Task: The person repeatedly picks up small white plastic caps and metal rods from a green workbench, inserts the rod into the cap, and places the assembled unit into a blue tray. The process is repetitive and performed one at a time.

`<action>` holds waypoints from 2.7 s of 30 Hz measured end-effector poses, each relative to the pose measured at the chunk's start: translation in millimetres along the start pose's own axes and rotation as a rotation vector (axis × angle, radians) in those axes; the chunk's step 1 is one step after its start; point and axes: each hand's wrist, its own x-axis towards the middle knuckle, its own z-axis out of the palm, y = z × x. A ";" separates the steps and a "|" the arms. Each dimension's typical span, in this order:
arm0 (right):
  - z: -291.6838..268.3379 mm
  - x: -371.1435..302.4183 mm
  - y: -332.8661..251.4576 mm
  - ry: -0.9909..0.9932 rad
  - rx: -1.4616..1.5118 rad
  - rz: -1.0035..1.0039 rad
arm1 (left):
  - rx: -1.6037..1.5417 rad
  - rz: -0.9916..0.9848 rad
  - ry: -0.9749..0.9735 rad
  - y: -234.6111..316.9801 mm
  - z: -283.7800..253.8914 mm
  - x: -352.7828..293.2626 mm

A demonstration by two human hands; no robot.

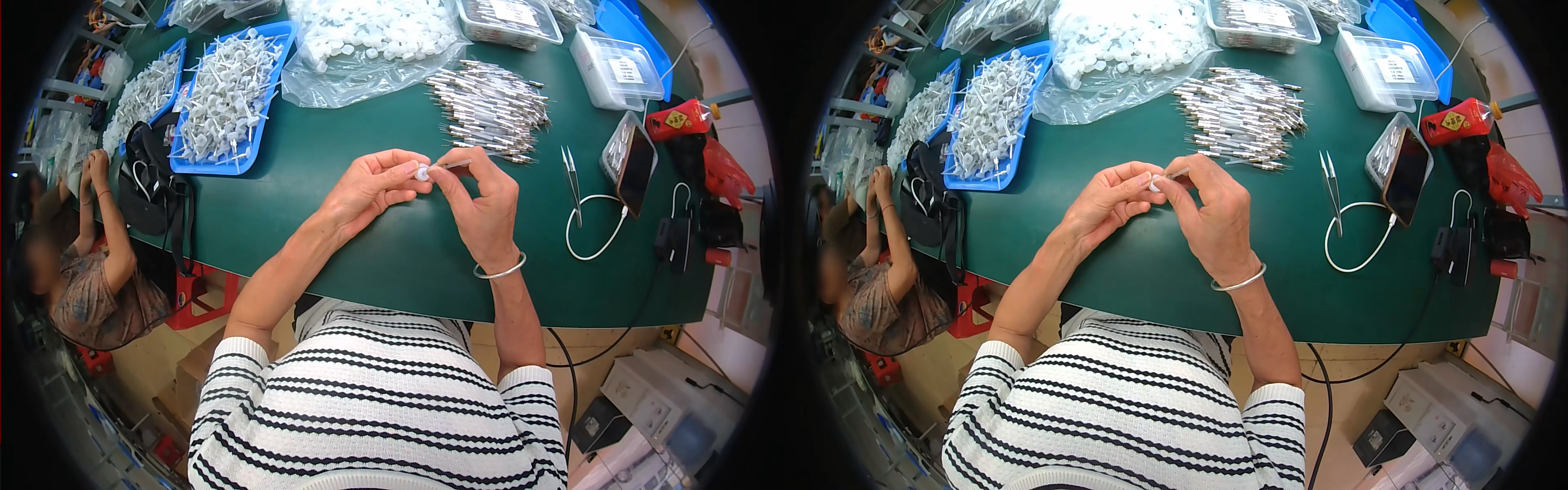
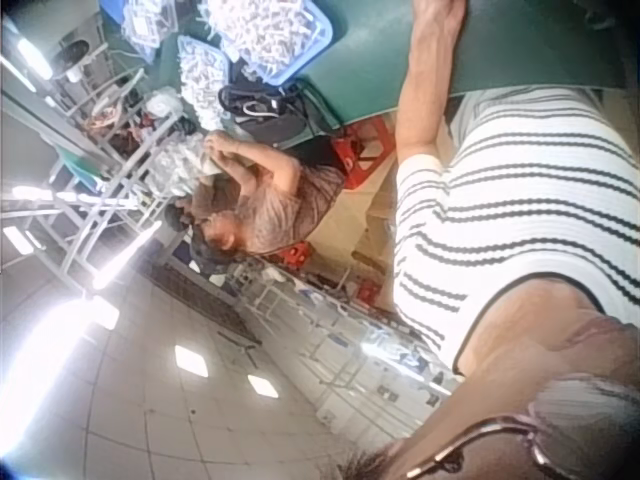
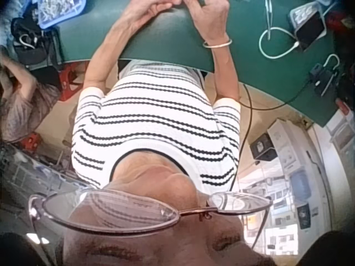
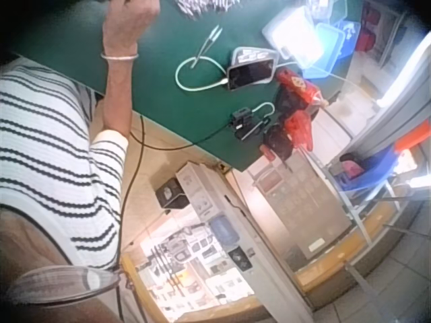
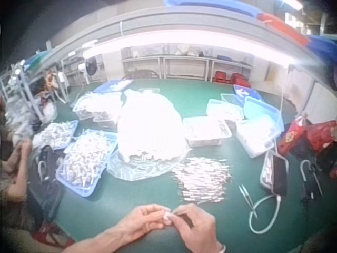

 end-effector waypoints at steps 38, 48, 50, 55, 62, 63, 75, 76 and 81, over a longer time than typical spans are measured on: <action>-0.9 0.1 -1.1 0.011 -0.027 -0.007 | -0.012 -0.004 0.000 0.5 2.1 -1.3; 0.4 -0.4 0.7 0.023 -0.034 -0.047 | -0.024 -0.002 -0.024 -0.6 -0.7 0.1; 1.0 -0.7 1.9 0.026 -0.029 -0.050 | -0.019 -0.003 -0.024 -0.5 -0.6 0.1; 1.1 -0.9 3.0 0.019 -0.022 -0.044 | -0.013 -0.002 -0.015 0.2 0.0 -1.0; -0.1 -0.4 1.8 0.007 -0.047 -0.047 | -0.003 0.002 -0.007 0.7 1.0 -1.1; -0.6 -0.1 1.3 0.000 -0.051 -0.048 | -0.002 0.004 -0.007 0.2 0.6 -0.9; -0.7 0.1 -2.7 -0.029 -0.040 0.004 | -0.013 -0.004 -0.012 -1.7 -0.3 0.5; -0.8 0.2 -2.5 -0.028 -0.034 0.006 | -0.016 -0.006 -0.010 -1.5 -0.1 0.5; -0.9 -0.1 -1.8 -0.038 0.024 0.048 | -0.021 -0.001 -0.015 -0.8 -0.7 0.3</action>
